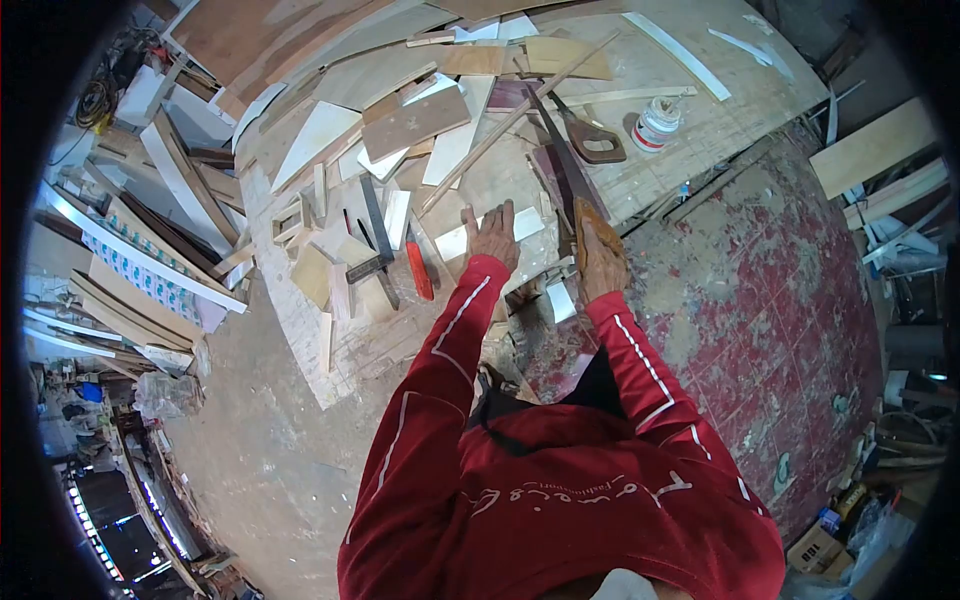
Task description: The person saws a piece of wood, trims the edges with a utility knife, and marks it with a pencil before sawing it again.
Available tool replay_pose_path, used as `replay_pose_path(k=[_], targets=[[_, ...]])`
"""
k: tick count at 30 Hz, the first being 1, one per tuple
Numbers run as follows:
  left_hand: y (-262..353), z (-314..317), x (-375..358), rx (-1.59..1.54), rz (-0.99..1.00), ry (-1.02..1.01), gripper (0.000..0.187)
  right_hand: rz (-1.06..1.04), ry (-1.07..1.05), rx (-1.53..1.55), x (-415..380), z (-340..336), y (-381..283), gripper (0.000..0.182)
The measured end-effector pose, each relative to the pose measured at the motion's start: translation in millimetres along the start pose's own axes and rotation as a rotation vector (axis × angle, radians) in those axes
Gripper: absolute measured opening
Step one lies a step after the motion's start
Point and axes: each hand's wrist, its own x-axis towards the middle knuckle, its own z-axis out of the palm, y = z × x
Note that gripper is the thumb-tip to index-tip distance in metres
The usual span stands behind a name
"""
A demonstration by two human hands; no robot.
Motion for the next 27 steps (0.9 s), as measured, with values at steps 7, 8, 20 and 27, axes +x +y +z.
replay_pose_path(k=[7,8,20,27], targets=[[-6,-29,-32,-0.688,-0.120,0.220,0.061,0.055,-0.118,-0.046,43,23,-6,0.089],[-9,-30,-38,-0.754,-0.135,0.310,0.055,0.062,-0.148,-0.125,50,27,-9,0.071],[-43,-52,-66,-0.807,-0.297,0.539,0.032,-0.018,-0.204,-0.283,70,51,-14,0.081],[-42,-74,-77,-1.392,-0.472,0.400,0.025,-0.030,-0.190,0.026,64,-4,-55,0.065]])
